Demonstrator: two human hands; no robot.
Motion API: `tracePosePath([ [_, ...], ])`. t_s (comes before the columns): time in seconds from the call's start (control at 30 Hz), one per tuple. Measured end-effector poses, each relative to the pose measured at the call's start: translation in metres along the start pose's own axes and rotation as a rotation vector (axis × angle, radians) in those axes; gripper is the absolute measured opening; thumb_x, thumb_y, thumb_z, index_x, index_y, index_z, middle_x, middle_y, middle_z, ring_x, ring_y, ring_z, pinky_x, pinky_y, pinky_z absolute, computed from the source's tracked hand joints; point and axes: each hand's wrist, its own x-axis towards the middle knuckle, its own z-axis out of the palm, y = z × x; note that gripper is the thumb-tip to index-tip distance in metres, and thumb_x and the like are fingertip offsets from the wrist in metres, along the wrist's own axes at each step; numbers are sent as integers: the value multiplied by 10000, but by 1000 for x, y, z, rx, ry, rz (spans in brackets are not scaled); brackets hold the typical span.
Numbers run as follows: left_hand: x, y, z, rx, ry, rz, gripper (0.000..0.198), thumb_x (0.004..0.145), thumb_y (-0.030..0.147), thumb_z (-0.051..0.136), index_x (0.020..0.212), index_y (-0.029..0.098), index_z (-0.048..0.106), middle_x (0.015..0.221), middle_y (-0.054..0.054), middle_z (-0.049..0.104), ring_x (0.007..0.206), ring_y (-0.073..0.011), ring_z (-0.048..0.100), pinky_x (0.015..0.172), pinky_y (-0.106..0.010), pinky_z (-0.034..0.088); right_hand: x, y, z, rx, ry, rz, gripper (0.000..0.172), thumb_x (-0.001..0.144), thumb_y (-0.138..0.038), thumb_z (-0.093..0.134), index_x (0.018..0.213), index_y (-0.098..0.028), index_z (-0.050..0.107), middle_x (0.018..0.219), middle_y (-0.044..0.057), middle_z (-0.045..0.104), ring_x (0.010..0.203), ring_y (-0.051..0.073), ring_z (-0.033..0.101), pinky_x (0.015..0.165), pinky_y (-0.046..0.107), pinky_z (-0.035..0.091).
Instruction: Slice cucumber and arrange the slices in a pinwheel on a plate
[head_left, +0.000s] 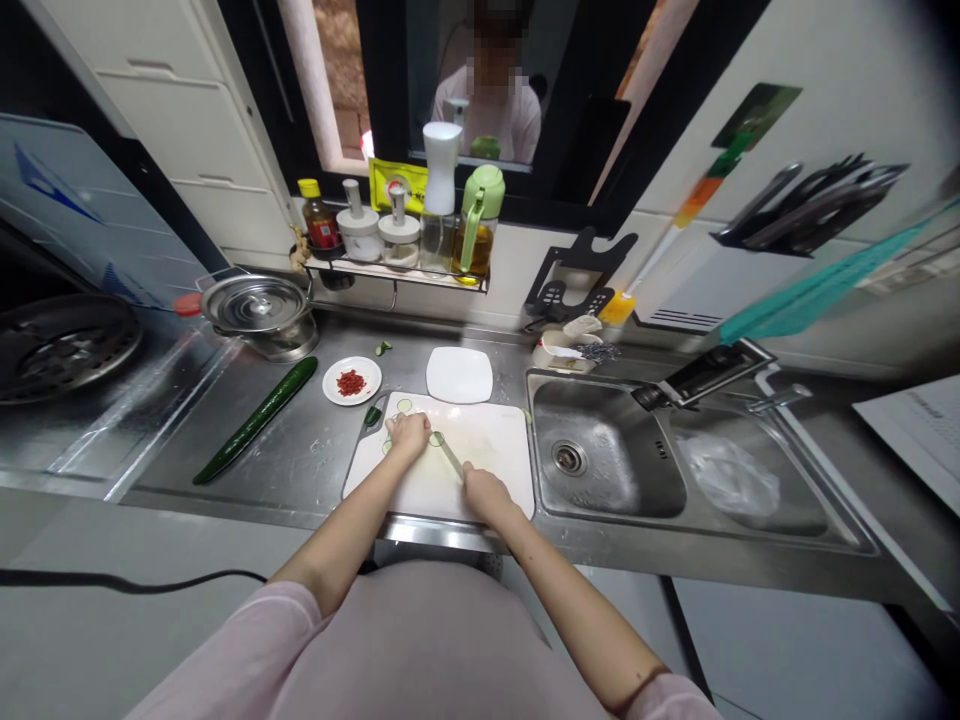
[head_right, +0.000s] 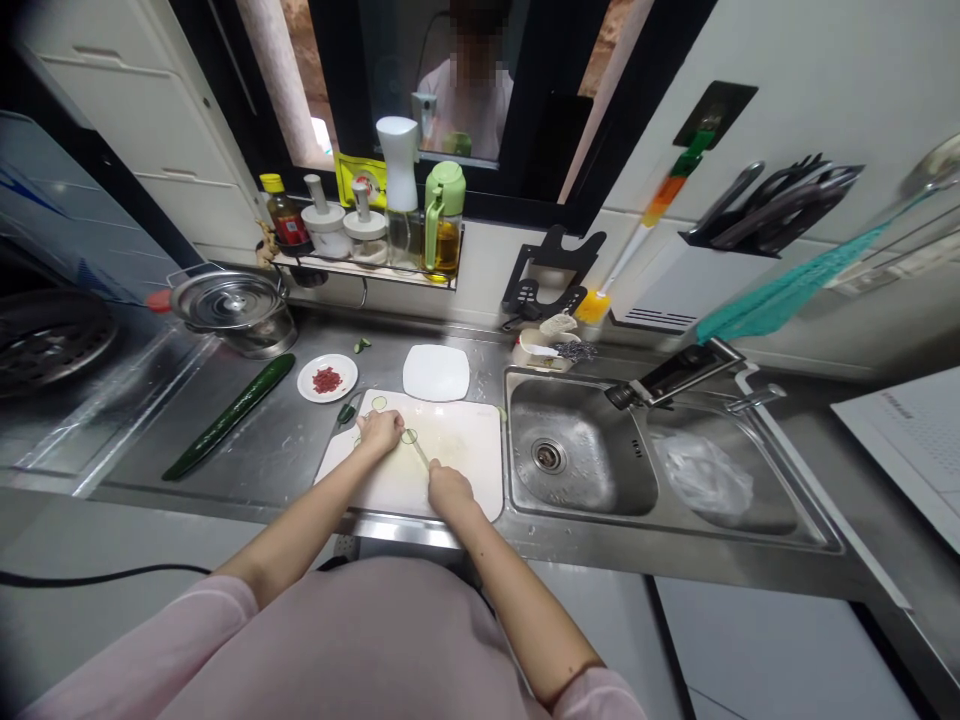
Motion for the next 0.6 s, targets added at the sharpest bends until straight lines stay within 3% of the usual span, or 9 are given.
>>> tracePosePath([
  [0.6,3,-2,1,-1,-23,-6,140,795,296,553,857,249,670,990,-85,703,1120,-298,483,898,-427,229,-3,6,5,-16,-39,22,345,875,-72,345,1185,-124,487,1015,184,673,996,267,645,758,340,467],
])
